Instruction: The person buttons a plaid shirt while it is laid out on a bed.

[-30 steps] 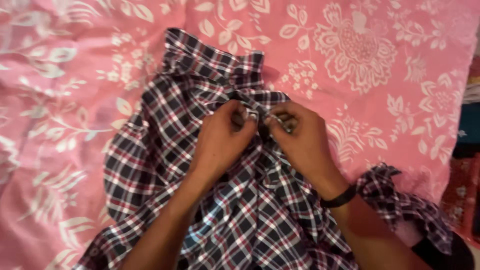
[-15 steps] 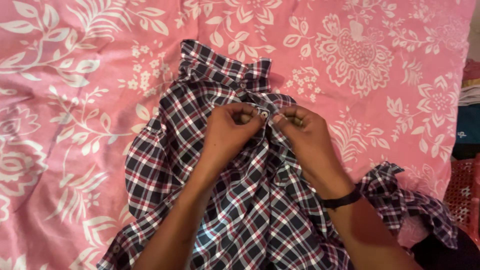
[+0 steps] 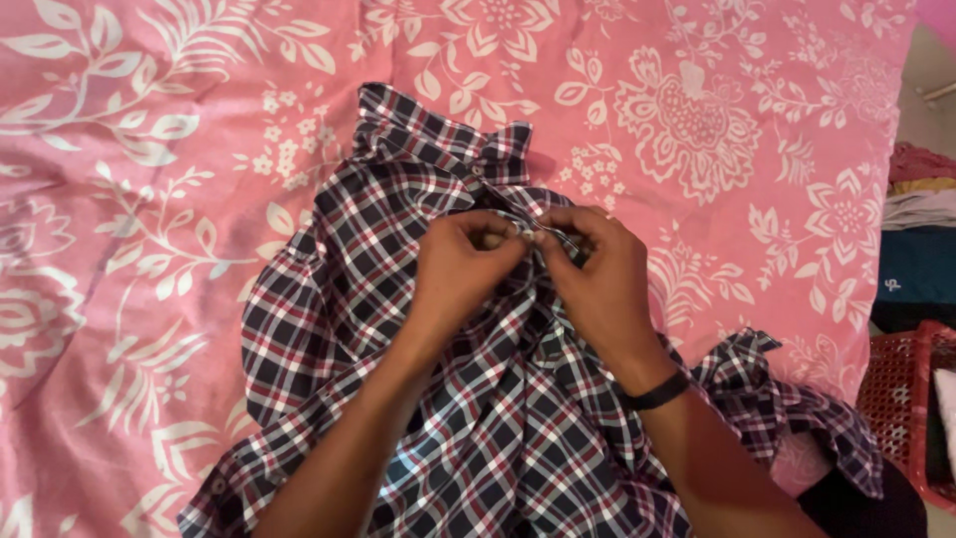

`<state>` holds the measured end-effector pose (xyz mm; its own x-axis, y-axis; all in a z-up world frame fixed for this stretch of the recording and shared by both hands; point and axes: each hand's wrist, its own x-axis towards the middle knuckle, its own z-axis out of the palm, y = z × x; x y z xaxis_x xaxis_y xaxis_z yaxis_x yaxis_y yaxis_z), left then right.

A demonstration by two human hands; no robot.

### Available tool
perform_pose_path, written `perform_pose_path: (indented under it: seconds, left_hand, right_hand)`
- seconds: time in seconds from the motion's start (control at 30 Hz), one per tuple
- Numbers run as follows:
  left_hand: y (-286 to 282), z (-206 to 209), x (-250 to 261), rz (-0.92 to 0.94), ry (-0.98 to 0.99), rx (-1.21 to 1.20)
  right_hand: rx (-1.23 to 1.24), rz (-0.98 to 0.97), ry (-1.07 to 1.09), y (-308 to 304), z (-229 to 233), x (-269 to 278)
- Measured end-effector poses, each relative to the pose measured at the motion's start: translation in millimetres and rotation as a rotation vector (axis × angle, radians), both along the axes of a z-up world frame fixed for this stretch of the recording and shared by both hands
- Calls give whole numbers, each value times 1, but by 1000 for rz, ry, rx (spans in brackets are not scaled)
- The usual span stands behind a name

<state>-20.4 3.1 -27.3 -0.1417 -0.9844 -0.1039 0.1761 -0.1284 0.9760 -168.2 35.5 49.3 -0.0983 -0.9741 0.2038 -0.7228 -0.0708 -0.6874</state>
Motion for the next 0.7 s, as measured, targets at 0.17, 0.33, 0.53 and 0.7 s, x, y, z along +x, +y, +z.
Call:
perform_pose_path:
  seconds: [0.17, 0.33, 0.53, 0.7]
  left_hand:
    - [-1, -18, -18, -26, 55, 91]
    - [1, -21, -20, -51, 150, 114]
    - [-1, -2, -9, -98, -19, -2]
    - [2, 41, 23, -168, -482, -112]
  right_hand:
    - [-39, -25, 43, 10, -1, -1]
    - [-50, 62, -11, 16, -2, -5]
    - [363, -42, -412, -2, -7, -28]
    - [351, 128, -279, -12, 1, -26]
